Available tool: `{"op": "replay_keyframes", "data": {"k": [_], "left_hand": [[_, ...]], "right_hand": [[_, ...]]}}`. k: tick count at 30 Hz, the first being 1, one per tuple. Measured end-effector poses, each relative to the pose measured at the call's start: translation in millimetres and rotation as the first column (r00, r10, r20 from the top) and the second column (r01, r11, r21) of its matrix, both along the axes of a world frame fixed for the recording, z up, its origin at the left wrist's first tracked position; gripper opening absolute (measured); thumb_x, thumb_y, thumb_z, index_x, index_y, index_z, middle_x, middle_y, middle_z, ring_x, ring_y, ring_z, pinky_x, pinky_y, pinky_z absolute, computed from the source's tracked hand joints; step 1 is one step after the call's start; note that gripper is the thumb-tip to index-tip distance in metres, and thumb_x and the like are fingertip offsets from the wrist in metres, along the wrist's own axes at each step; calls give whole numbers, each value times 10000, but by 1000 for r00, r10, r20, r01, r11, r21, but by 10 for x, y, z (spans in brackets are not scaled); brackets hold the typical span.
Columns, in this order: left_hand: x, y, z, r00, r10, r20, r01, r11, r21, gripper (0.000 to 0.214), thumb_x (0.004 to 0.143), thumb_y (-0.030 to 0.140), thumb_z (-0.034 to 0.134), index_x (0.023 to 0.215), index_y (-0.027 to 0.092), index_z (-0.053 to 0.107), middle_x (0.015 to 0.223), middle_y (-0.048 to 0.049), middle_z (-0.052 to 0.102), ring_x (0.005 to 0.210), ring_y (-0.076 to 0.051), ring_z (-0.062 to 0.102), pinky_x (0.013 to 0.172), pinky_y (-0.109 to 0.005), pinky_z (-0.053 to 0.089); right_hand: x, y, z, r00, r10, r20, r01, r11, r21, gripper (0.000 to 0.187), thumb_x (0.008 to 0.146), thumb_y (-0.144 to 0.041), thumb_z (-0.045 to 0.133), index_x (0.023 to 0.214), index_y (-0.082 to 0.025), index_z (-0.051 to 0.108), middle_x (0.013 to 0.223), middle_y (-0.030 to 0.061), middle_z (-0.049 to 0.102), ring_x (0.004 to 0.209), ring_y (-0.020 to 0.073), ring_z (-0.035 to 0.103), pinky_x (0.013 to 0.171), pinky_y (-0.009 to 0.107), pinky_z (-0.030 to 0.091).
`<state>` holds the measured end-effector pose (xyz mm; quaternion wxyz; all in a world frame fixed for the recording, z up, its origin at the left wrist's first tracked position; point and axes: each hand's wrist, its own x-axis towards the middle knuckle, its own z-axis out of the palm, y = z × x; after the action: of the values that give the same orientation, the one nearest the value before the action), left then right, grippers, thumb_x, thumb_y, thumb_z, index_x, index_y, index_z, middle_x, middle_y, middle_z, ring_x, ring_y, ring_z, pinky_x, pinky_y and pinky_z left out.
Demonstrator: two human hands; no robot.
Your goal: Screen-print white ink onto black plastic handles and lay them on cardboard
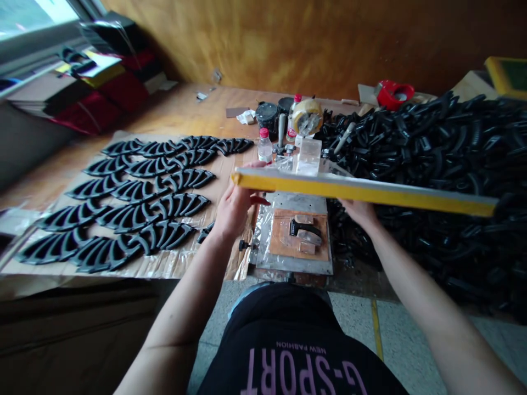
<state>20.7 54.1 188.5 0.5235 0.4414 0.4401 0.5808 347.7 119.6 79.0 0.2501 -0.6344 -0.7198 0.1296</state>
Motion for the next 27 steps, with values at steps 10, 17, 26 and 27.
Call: {"op": "replay_keyframes", "data": {"k": [10,17,26,27], "left_hand": [[532,-611,-818,941,-289,179,339,758,-557,584,782,638,606,1076,134,627,1016,-171,717,829,-248,696,532,-275,523],[154,-998,-1424,977,117,178,21,778,-627,477,822,580,587,935,116,601,1007,-142,708,760,-212,707,572,-278,553],[-1418,-992,-2306,866,159,-475,-487,487,-725,492,922,527,343,788,140,616,728,-156,709,631,-238,692,574,-346,575],[-1458,-961,-2341,862,113,-494,-482,480,-733,506,907,551,354,743,152,620,676,-156,698,622,-255,687,569,-359,573]], "right_hand": [[-984,-883,-284,907,210,366,-140,968,-207,186,961,-290,478,943,-140,585,917,139,654,903,245,596,806,339,442],[-1072,-1230,-73,910,406,89,-390,908,-152,253,995,-288,399,1004,-210,640,1023,69,684,983,185,614,868,293,456],[345,-1125,-493,877,-31,480,350,726,-592,463,945,-545,326,1103,-336,708,1118,73,717,979,283,669,767,373,472],[356,-1139,-557,887,-55,459,348,733,-585,451,933,-543,352,1091,-329,716,1109,74,720,967,281,672,761,368,474]]}}
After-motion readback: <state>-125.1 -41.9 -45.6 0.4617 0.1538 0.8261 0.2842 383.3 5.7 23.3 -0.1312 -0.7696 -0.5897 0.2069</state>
